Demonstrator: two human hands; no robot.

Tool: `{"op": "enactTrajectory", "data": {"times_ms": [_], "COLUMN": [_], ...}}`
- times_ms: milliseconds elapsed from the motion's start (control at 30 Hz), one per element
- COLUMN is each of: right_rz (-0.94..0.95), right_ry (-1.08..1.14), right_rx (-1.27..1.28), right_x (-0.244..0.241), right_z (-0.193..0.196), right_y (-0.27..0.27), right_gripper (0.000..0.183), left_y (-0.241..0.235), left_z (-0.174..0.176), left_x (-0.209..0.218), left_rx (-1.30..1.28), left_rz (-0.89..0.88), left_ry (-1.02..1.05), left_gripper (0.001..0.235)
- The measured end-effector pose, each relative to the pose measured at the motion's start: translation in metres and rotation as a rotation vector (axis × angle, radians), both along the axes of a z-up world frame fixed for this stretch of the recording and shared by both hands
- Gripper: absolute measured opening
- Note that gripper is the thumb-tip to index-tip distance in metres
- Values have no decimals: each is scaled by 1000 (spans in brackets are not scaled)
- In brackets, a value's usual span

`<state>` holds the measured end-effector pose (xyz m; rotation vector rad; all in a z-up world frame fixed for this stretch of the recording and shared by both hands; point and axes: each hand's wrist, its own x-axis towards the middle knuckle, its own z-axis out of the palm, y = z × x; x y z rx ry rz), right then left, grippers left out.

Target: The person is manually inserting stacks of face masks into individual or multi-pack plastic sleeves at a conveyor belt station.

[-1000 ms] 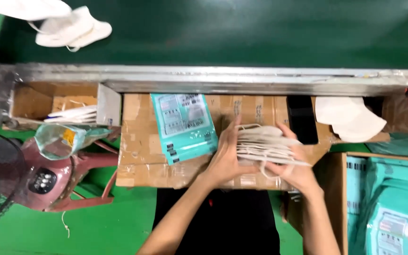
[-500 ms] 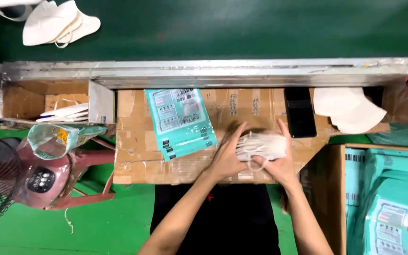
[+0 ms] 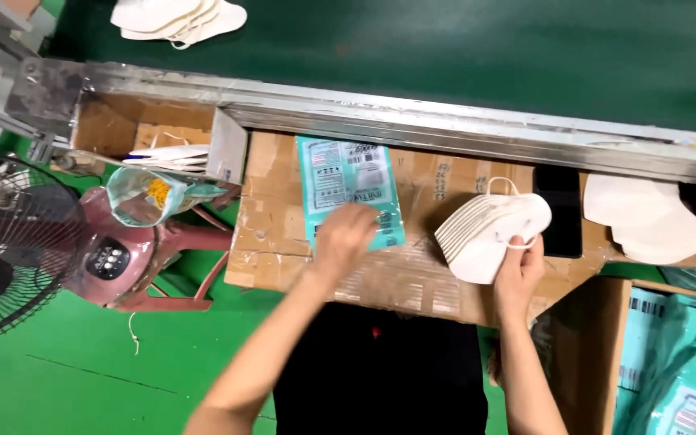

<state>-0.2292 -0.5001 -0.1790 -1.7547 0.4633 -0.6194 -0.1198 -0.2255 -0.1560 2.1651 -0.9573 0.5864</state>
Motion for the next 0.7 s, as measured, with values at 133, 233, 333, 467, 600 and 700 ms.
{"op": "enactTrajectory", "data": {"times_ms": [133,233,333,467,600,700], "right_rz": [111,255,398,477,493,272], "right_ry": [30,192,130,290,175,233], "right_rx": [276,424,411,676,275,-389], "right_x": [29,45,59,64,48,40], "right_z": [29,9,25,38,46,76], "right_y": [32,54,80,79,76,90], "right_gripper": [28,31,32,22,15,18], "left_y": [28,24,16,8,5,-5], "left_z": [12,0,19,51,72,93], "left_x": [33,39,34,16,2,-8], "left_rx": [266,363,280,-6,-37,-97], "left_rz": [-20,-59,-53,6,-52,99], "left_ry": [21,3,49,-8,22,-36], "left_gripper": [23,16,12,17,26,10]}}
